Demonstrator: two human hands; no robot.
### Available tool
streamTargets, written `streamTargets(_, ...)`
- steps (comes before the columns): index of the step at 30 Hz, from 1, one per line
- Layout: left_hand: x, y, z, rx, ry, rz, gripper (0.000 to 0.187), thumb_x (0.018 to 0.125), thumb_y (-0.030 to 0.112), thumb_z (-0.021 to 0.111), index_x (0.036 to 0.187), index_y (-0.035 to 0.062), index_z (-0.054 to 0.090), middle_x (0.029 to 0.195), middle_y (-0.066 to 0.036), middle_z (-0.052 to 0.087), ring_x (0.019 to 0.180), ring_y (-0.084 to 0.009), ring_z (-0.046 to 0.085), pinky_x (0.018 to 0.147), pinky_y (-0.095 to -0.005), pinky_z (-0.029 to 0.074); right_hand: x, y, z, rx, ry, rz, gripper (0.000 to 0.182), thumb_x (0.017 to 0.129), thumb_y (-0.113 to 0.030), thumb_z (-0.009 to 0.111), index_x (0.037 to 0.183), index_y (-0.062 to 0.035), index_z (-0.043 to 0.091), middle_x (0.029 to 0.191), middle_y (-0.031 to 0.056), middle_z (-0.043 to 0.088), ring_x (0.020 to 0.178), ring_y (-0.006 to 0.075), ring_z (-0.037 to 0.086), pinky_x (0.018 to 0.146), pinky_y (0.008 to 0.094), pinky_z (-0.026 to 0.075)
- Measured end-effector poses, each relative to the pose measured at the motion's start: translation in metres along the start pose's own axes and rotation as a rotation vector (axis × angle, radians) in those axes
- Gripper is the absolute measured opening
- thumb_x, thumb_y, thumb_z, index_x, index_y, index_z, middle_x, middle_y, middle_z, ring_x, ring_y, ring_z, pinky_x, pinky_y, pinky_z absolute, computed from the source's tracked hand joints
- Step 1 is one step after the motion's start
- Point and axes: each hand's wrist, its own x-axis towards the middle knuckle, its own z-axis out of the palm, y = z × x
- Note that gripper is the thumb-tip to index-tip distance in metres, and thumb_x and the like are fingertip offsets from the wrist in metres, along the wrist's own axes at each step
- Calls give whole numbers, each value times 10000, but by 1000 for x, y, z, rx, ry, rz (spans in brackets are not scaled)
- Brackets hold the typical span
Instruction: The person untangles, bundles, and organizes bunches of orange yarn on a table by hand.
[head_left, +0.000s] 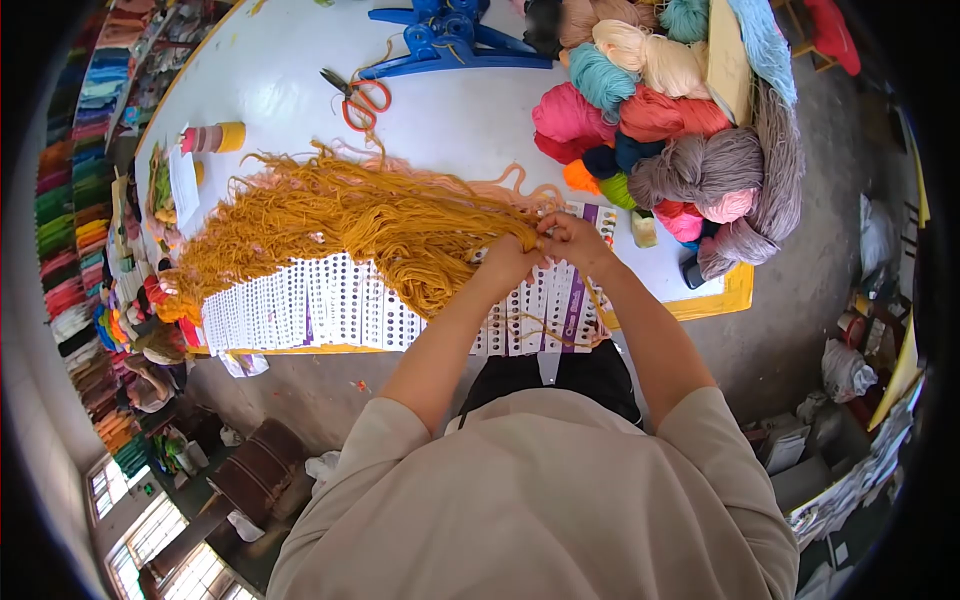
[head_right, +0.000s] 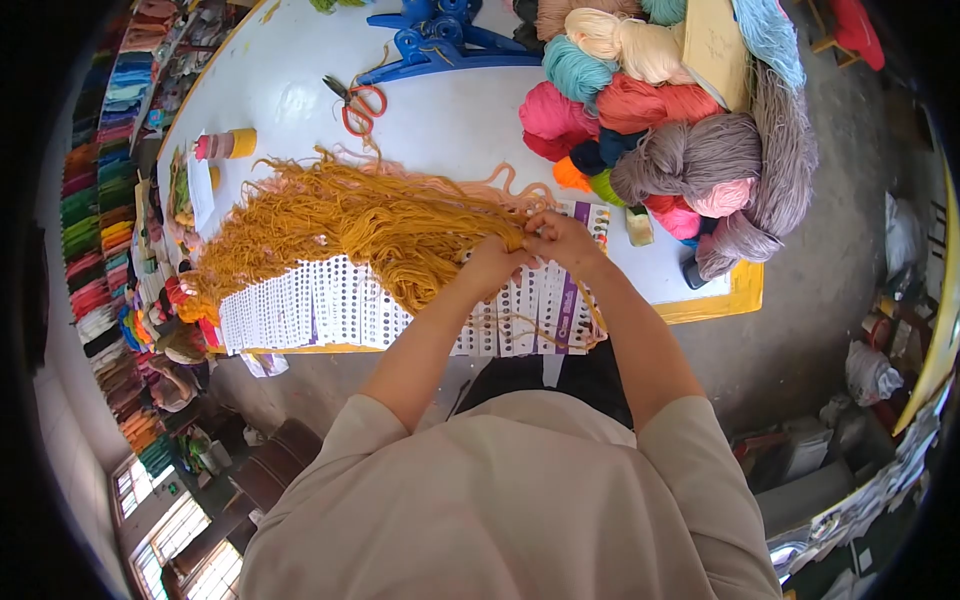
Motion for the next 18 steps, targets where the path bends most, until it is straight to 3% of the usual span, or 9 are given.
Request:
streamTargets(1, 0, -5, -1, 0, 0, 0, 196, 863, 150, 579, 904, -5, 691, 806, -83, 701, 596, -122, 608, 511, -268, 466, 0, 1, 0, 31, 0, 4, 184, 857, -78, 650, 1016, -38, 566, 674, -17, 557, 586, 52, 505, 547, 213, 409)
streamTargets(3, -1, -14, -2, 625, 181, 222, 273, 865, 213, 606, 876, -52, 668, 773, -119, 683, 657, -145, 654, 524, -292, 489, 2, 4, 2, 23, 18, 17, 159, 869, -95, 641, 998, -42, 565, 667, -17, 554, 576, 53, 501, 533, 216, 401)
streamTargets(7, -23, -2, -21, 707, 335, 159, 295, 894, 278, 599, 858, -11, 647, 735, -87, 648, 622, -117, 599, 493, -271, 446, 6, 9, 10, -153, 137, 12, 114, 878, -139, 643, 925, -53, 585, 662, 23, 596, 552, 78, 545, 512, 248, 432)
streamTargets(9, -37, 1, -50, -724, -10, -263, 222, 925, 254, 561, 848, 50, 598, 694, -38, 579, 515, -87, 471, 425, -232, 349, 4, 7, 14, -138, 169, 9, 114, 881, -145, 637, 912, -49, 583, 653, 29, 596, 555, 85, 560, 520, 255, 444)
streamTargets(13, -67, 2, -92, -949, -110, -267, 171, 941, 229, 542, 840, 91, 543, 673, 3, 509, 479, -62, 363, 395, -204, 257, 8, 8, 13, -198, 212, 26, 123, 887, -157, 623, 894, -41, 581, 650, 47, 615, 576, 100, 605, 555, 265, 476)
streamTargets(15, -83, 1, -111, -1023, -63, -110, 154, 936, 214, 549, 842, 92, 543, 659, 7, 494, 467, -60, 360, 378, -203, 241, 8, 9, 12, -188, 204, 38, 124, 888, -160, 621, 898, -43, 581, 657, 50, 622, 577, 104, 610, 557, 266, 479)
streamTargets(18, -123, 24, -146, -1124, 163, 102, 147, 936, 203, 555, 828, 107, 527, 649, 15, 469, 459, -56, 340, 384, -199, 240, 9, 7, 14, -216, 209, 45, 126, 888, -158, 620, 907, -41, 579, 663, 56, 630, 572, 113, 616, 564, 267, 484)
